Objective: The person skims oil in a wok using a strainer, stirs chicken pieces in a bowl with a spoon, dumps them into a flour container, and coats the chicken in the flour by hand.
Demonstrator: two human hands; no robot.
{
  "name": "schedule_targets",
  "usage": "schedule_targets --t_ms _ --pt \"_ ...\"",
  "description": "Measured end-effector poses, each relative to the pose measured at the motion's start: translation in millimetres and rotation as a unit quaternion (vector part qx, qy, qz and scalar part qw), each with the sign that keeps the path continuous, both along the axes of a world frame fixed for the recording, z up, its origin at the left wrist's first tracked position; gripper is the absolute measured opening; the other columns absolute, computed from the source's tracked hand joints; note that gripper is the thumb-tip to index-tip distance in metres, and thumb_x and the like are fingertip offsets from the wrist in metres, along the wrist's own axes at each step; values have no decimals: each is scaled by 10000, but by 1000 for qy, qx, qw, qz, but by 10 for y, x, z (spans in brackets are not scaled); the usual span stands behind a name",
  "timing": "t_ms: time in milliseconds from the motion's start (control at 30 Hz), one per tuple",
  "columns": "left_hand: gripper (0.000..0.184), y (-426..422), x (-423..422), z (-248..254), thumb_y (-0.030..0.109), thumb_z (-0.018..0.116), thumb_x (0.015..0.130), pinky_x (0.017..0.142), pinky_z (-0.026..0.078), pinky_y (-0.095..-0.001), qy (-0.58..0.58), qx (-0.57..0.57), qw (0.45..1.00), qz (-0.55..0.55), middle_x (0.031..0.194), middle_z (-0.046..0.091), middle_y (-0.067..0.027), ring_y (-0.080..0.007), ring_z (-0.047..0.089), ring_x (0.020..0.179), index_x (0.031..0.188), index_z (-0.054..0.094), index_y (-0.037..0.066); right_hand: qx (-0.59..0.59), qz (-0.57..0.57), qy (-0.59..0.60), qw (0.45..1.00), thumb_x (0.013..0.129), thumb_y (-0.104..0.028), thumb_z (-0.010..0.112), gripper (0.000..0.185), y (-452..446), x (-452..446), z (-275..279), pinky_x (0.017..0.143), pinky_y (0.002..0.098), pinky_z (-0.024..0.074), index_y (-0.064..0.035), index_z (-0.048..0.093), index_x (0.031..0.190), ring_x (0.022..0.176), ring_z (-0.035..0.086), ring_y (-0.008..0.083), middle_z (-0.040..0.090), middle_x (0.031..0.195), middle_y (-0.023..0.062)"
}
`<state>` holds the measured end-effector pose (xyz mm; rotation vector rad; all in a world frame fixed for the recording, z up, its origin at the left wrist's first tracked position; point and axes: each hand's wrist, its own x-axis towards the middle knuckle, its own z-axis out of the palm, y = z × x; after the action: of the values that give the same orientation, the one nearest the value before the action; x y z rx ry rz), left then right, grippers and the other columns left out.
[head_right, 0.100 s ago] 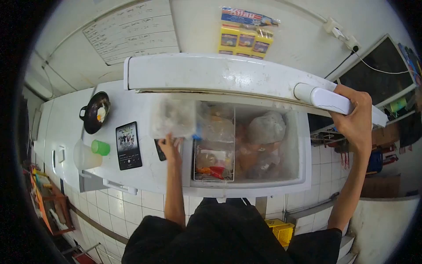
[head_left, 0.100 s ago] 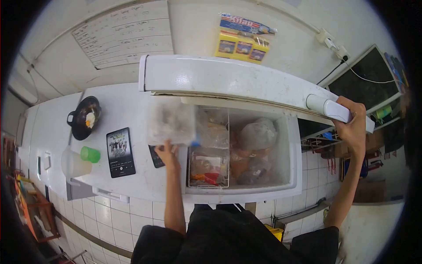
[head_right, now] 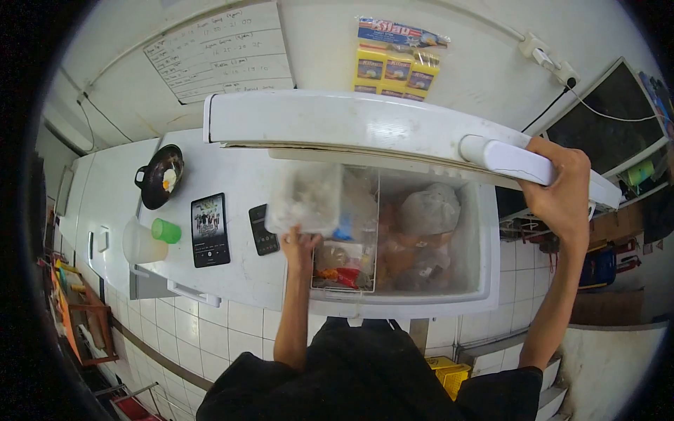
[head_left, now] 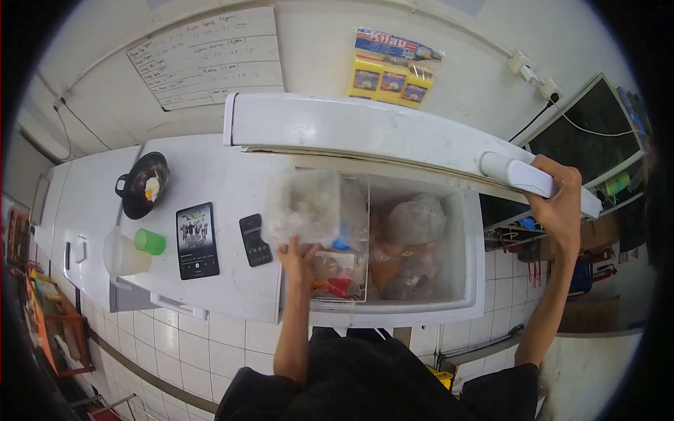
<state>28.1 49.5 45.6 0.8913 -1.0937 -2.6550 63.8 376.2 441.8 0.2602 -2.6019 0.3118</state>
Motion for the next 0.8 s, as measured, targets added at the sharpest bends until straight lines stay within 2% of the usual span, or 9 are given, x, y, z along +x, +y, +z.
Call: schedule_targets --t_ms 100,267,367,433,467,533,633,733,800 --pt "500 531 127 -595 157 674 838 743 604 -517 -44 71 995 -50 1195 430 -201 -319 542 1024 1123 286 21 13 7 15 1000 629 -87 638 104 19 62 43 575 321 459 -29 623 713 573 598 330 580 610 163" --pt "523 1031 -480 -1311 172 686 828 664 609 -486 -13 21 994 -102 1176 439 -185 -301 575 931 1132 294 5 11 -4 16 1000 566 -149 654 176 76 296 -139 596 408 483 -89 646 731 614 611 361 592 606 169" --pt "563 1147 -831 -1691 186 707 822 674 588 -449 -118 -72 989 -59 1127 474 -152 -280 570 937 1163 290 23 27 6 -25 999 573 -165 660 273 84 630 -435 576 439 452 -123 650 842 619 607 357 633 657 130" --pt "356 1181 -760 -1886 228 662 857 632 570 -411 -69 -91 991 71 1042 577 -118 -267 617 771 1118 527 27 44 -13 -52 998 587 -183 673 302 11 940 -676 581 445 441 -143 646 885 638 614 341 647 696 106" --pt "400 1154 -660 -2008 266 608 882 708 541 -368 146 29 985 93 1063 591 -116 -242 621 805 1204 508 51 37 -7 -82 996 594 -190 678 302 -10 1114 -837 584 446 439 -148 646 892 641 616 333 646 700 99" --pt "374 1055 -48 -1731 258 591 892 719 538 -359 4 -177 984 -26 1053 606 -110 -228 624 825 1198 522 55 23 -5 -164 986 614 -195 687 282 -75 1476 -1154 588 448 435 -145 649 889 653 621 326 649 709 99" --pt "338 760 1076 -1178 246 566 908 737 534 -344 -51 -318 925 -203 1037 628 -101 -207 628 856 1189 542 61 -22 4 -265 964 664 -204 692 212 -228 1950 -1742 596 464 429 -121 656 856 685 627 340 660 729 119" --pt "307 303 2145 -966 234 541 923 754 529 -330 -111 -252 938 -208 1022 649 -91 -186 632 887 1180 562 67 -65 60 -304 949 698 -216 686 191 -311 2314 -2499 635 485 444 -98 665 846 728 635 356 671 760 137" --pt "290 -135 2918 -1186 239 575 927 609 562 -296 -174 -168 961 -135 936 675 -119 -189 673 762 1097 570 4 -55 59 -332 940 715 -218 679 231 -336 2484 -3002 692 497 463 -71 653 892 771 643 373 674 761 153"
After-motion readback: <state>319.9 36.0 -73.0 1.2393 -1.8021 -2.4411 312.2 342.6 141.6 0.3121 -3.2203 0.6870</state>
